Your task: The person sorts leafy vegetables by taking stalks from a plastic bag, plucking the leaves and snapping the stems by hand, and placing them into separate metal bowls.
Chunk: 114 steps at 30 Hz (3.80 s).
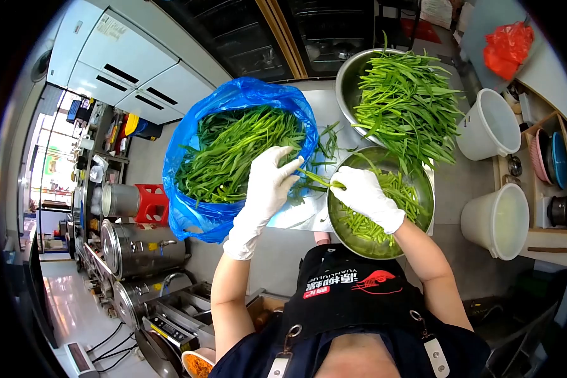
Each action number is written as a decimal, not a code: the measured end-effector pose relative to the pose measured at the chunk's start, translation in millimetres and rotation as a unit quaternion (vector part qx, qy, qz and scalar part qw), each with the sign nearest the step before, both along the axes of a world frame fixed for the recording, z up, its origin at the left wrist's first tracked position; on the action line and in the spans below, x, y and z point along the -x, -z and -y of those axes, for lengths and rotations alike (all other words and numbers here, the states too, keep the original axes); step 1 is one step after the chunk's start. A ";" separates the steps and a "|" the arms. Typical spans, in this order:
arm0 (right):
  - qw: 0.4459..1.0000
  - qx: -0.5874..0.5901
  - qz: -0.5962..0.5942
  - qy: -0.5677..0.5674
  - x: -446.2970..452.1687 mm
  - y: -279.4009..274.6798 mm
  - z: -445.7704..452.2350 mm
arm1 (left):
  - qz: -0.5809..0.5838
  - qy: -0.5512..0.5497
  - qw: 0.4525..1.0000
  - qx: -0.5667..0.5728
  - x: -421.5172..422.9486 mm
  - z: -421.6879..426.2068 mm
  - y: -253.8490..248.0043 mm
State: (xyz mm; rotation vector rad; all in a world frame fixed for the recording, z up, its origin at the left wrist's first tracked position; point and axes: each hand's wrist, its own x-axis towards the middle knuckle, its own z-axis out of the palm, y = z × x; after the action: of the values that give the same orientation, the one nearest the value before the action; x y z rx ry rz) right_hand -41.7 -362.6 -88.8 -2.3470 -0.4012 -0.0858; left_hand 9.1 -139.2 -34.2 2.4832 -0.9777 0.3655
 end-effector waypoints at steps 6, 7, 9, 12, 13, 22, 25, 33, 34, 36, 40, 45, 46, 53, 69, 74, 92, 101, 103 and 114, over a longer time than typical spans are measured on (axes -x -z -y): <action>0.999 0.002 -0.047 -0.024 1.1 -0.2 4.3 | -0.110 -0.025 0.989 0.097 8.3 2.3 30.4; 0.998 0.000 -0.050 -0.027 1.7 1.1 5.3 | -0.116 -0.039 0.985 0.120 13.5 4.8 30.3; 0.996 -0.028 -0.070 -0.038 2.2 1.3 8.0 | -0.040 -0.069 0.989 0.125 20.8 8.5 36.5; 0.993 -0.069 -0.084 -0.046 3.6 2.3 8.9 | 0.020 -0.107 0.983 0.149 30.3 12.9 39.2; 0.992 -0.082 -0.087 -0.047 3.7 3.0 8.7 | 0.020 -0.121 0.979 0.162 32.4 12.0 39.4; 0.978 -0.123 -0.154 -0.066 -2.6 3.1 20.2 | -0.083 -0.213 0.972 0.052 49.2 -17.4 52.6; 0.961 -0.158 -0.193 -0.117 -13.4 15.3 23.1 | 0.078 -0.171 0.982 0.002 46.4 -7.8 40.9; 0.907 -0.265 -0.296 -0.143 -14.4 12.5 20.3 | -0.010 -0.030 0.999 0.018 18.9 -6.3 46.2; 0.891 -0.280 -0.333 -0.128 -14.0 8.9 21.2 | -0.012 -0.043 0.999 0.016 16.3 -8.2 47.7; 0.887 -0.257 -0.364 -0.119 -14.1 8.7 23.8 | 0.015 -0.033 0.999 0.028 10.2 -12.5 47.6; 0.852 -0.272 -0.435 -0.107 -14.3 11.9 20.3 | 0.001 -0.019 0.999 0.033 -1.2 -28.2 49.8; 0.816 -0.344 -0.448 -0.121 -16.4 28.1 7.7 | 0.019 0.021 0.999 0.045 -14.0 -36.7 45.2; 0.813 -0.350 -0.447 -0.127 -17.1 27.9 4.3 | 0.028 0.032 0.998 0.044 -16.6 -36.5 42.6; 0.797 -0.376 -0.455 -0.126 -17.3 28.4 -12.3 | 0.063 0.058 0.996 0.011 -29.5 -36.3 35.7; 0.725 -0.519 -0.372 0.258 -18.6 76.5 -1.8 | 0.109 -0.009 0.993 -0.054 -3.4 -34.6 50.8; 0.911 -0.328 -0.203 0.148 -29.0 8.8 -16.8 | 0.057 -0.015 0.998 -0.035 0.9 -30.4 43.4; 0.968 -0.233 -0.026 0.088 2.4 17.6 -34.2 | -0.492 -0.019 0.827 0.271 15.1 8.5 62.5; 0.798 -0.479 -0.206 0.302 26.4 12.1 33.5 | -0.383 0.108 0.892 0.217 29.4 54.5 93.6; 0.810 -0.469 -0.140 0.323 29.4 5.4 59.9 | -0.311 0.131 0.940 0.039 22.9 51.9 98.9; 0.813 -0.541 -0.053 0.208 43.2 22.0 127.2 | 0.139 -0.259 0.913 -0.284 -104.1 -93.5 42.6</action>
State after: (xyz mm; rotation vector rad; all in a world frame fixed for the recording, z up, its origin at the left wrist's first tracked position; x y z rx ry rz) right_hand -84.9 -489.8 -110.8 -1.2406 0.2172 -0.3014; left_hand 113.2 -45.7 -76.8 3.2966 -0.5465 0.6976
